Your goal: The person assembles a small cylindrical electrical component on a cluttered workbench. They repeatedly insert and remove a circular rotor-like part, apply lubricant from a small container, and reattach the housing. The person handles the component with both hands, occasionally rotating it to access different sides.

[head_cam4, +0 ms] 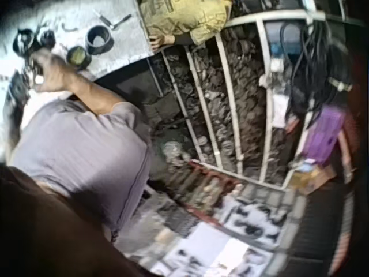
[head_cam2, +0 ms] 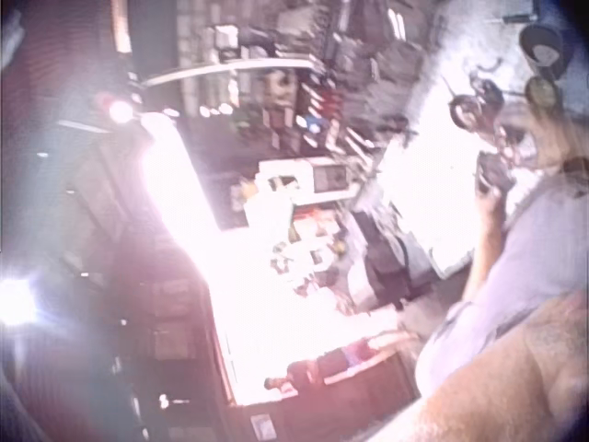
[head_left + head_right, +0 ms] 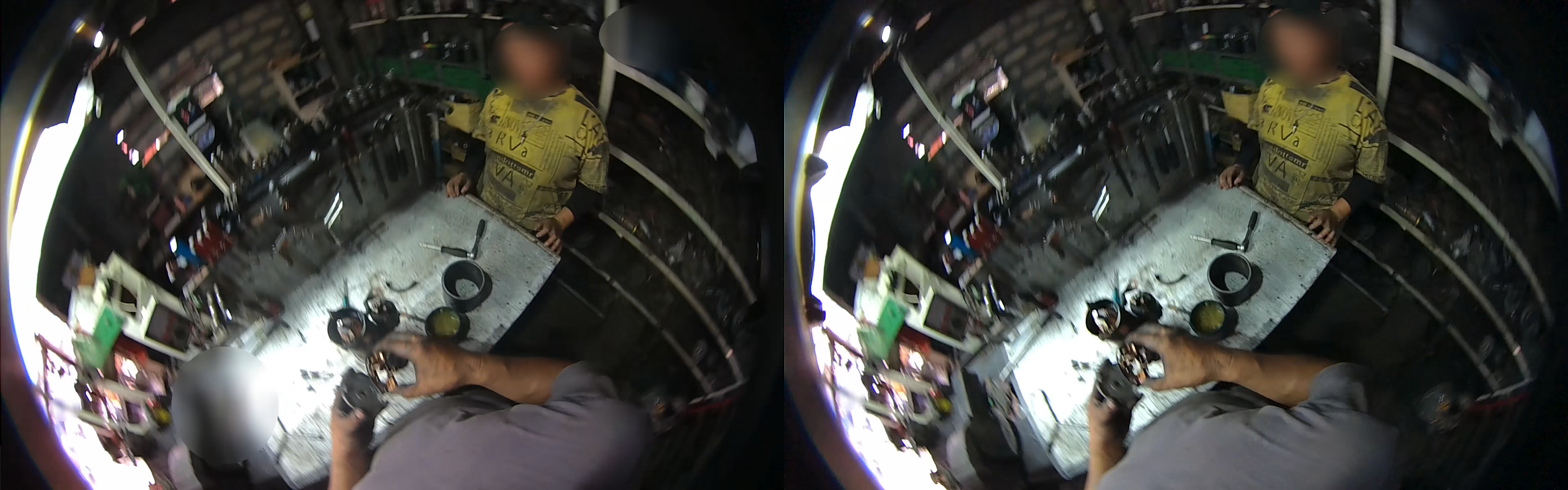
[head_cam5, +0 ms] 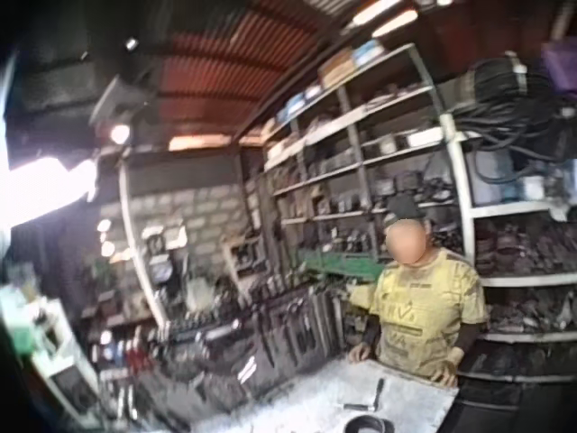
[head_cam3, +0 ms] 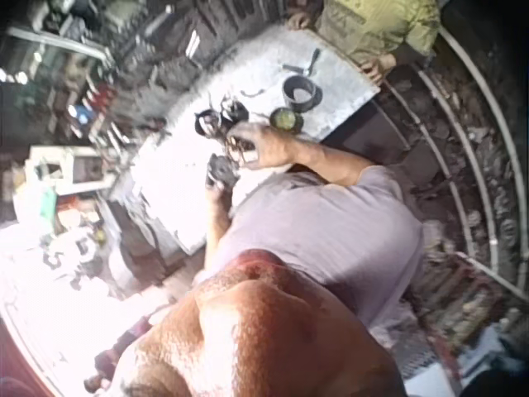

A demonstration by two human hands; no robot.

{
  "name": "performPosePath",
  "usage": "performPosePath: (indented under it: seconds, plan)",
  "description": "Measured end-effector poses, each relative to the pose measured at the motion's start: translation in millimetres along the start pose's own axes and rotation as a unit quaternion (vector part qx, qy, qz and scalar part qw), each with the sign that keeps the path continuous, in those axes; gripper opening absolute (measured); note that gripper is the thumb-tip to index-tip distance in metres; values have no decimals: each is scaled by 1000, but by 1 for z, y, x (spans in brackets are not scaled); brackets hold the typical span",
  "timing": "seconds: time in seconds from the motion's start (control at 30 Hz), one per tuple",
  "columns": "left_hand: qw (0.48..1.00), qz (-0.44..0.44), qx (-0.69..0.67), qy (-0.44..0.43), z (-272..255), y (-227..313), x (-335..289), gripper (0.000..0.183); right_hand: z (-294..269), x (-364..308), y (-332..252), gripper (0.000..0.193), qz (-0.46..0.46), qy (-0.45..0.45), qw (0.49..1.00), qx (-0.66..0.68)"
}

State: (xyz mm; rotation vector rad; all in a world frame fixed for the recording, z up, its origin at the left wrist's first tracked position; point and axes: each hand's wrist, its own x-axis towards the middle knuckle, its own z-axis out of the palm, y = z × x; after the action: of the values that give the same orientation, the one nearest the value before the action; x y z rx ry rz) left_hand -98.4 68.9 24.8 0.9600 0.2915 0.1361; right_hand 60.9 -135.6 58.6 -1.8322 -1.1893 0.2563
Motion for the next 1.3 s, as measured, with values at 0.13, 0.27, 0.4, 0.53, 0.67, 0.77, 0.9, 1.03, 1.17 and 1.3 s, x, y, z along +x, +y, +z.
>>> performPosePath:
  seconds: [0.13,0.27,0.4,0.53,0.67,0.77,0.9,1.03,1.17,1.3]
  plan:
    - [998,-15,-24,-48,-6,-10,-6,113,29,-1,0,71,-10,-52,997,62]
    - [999,-31,12,-41,-19,-8,-14,103,56,0,4,65,-19,-53,993,100]
    - [998,-55,31,-27,-27,4,-17,108,78,4,3,65,-11,-41,996,80]
    - [997,-63,27,-32,-29,13,-15,116,81,10,-5,71,-6,-33,996,77]
    - [996,-54,-21,-68,-34,12,-5,112,70,10,-21,80,37,-37,998,25]
    - [992,-22,-66,-108,-39,8,5,118,63,13,-32,95,40,-31,998,-22]
    - [992,-48,-88,-81,-36,6,1,132,49,13,-42,86,20,15,999,31]
    - [985,-46,-133,-103,-28,1,2,133,43,11,-44,90,31,-2,999,38]
    - [980,-58,-158,-104,-24,-7,-2,135,36,6,-42,89,31,-25,998,50]
    - [980,-55,-170,-91,-18,-9,-7,136,24,1,-42,85,19,-21,998,48]
